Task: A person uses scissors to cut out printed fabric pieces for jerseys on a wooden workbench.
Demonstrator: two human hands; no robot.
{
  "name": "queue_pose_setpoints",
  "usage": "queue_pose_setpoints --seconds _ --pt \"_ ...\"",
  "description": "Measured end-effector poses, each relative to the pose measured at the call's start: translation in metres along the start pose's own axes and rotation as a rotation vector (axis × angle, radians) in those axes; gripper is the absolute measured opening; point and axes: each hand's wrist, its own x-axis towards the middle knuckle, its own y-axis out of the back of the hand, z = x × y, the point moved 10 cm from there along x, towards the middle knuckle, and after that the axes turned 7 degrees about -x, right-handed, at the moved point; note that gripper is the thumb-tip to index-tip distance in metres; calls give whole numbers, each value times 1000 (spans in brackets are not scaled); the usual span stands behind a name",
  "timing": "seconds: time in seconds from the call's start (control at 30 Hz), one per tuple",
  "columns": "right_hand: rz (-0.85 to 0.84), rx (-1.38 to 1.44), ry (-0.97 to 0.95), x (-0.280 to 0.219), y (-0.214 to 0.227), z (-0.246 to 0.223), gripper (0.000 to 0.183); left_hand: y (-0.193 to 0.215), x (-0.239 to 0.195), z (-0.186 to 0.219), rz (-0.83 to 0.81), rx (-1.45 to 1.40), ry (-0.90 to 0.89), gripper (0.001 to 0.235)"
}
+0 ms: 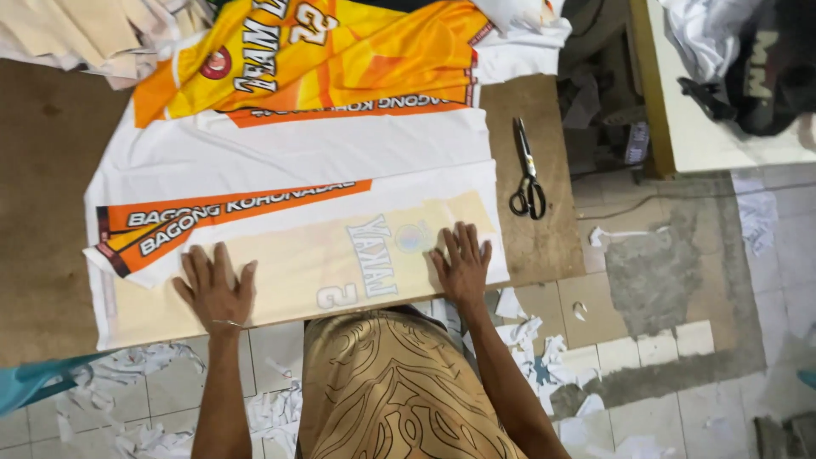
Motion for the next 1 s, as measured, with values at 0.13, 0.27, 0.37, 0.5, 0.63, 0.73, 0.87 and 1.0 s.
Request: queue_pose_setpoints --seconds 0.13,0.27,0.37,0.5,0.63,0.73,0.87,1.0 --pt "69 -46 10 3 -1 -3 53 -16 19 -20 -150 -55 30 76" --pt "101 -67 17 6 8 -7 53 -33 25 -33 -352 -2 168 78" --pt "46 -78 24 18 8 -10 52 -38 30 -33 -456 18 233 79" --pt "-14 -25 10 43 -13 -2 54 -52 45 -33 -458 -24 267 78" --pt "-33 -42 3 51 -18 -4 54 -55 53 -33 -475 -22 297 76" --pt "-6 -21 5 67 -18 -7 54 -62 72 -35 -464 -16 287 79" --pt "11 -12 -4 98 -33 -4 54 -81 108 -36 -453 -38 273 79" --pt "50 -18 29 98 -45 -1 51 -67 108 -42 -189 -88 56 61"
